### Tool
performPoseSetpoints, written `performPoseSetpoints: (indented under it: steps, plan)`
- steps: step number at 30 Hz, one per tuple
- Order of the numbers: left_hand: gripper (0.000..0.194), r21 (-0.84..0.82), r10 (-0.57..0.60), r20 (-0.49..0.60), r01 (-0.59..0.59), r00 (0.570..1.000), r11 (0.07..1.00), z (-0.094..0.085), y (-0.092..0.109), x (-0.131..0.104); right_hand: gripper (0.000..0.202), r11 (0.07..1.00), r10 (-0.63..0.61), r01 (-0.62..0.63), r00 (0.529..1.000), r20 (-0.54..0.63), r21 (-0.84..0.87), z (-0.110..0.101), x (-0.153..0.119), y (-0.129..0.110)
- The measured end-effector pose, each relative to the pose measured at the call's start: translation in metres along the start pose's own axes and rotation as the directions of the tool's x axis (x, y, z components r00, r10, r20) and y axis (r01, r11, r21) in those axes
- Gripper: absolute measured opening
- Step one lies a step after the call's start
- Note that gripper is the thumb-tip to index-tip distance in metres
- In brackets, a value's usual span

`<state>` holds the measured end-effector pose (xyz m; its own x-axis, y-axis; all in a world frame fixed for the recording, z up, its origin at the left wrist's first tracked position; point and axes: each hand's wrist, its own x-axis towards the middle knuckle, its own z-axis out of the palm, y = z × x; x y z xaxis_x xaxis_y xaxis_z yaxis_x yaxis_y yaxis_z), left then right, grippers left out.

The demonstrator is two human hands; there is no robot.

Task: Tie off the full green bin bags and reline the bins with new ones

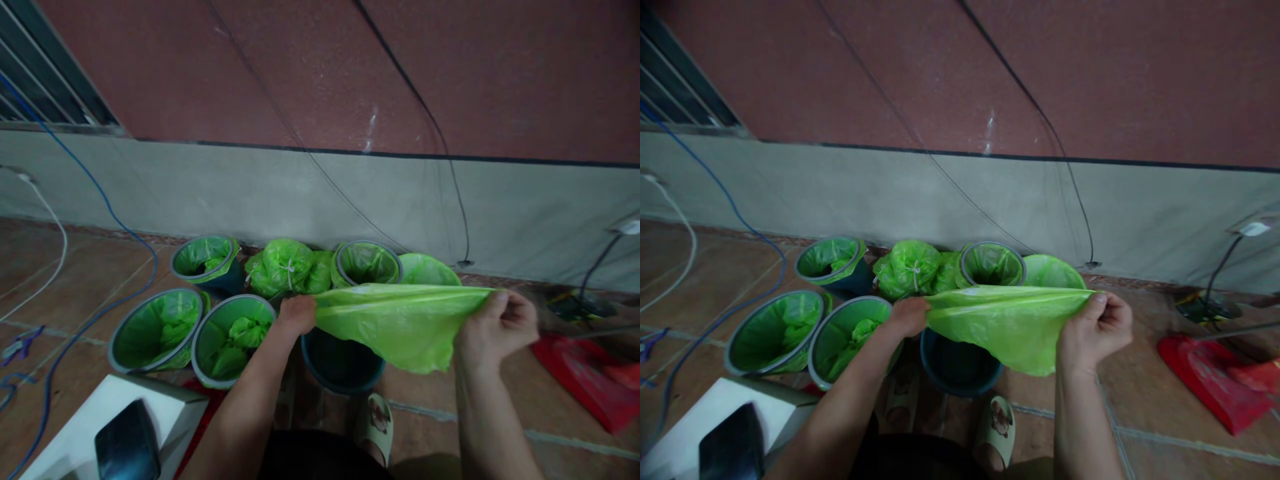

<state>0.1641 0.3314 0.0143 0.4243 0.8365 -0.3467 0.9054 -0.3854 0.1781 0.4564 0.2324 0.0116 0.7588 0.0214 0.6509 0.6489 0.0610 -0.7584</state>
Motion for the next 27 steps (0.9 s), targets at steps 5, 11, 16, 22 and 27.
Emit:
performPoseSetpoints:
  steps: [5, 11, 16, 22, 27]
  plan:
    - [0.032, 0.029, -0.128, 0.011, 0.128, 0.992, 0.991, -0.011, -0.015, -0.003, 0.007, 0.991, 0.04, -0.046, 0.998, -0.053, -0.122, -0.008, 0.01, 0.022]
    - [0.034, -0.07, 0.015, -0.069, -0.019, 0.998, 0.997, -0.012, -0.031, -0.006, 0.005, 0.966, 0.104, -0.112, 0.993, -0.049, -0.235, -0.012, 0.014, 0.034]
    - [0.02, -0.301, 0.187, -0.268, -0.266, 0.945, 0.916, -0.019, -0.048, -0.003, 0.009, 0.946, 0.193, -0.225, 0.97, -0.151, -0.234, -0.012, 0.021, 0.053]
    - [0.038, -0.412, 0.032, -0.516, -0.281, 0.856, 0.867, -0.02, -0.051, 0.0, 0.011, 0.938, 0.237, -0.275, 0.953, -0.189, -0.211, -0.009, 0.021, 0.057]
    - [0.015, -0.308, -0.066, -0.443, -0.083, 0.894, 0.948, -0.019, -0.041, -0.001, 0.01, 0.942, 0.308, -0.325, 0.936, -0.172, -0.081, -0.002, 0.016, 0.048]
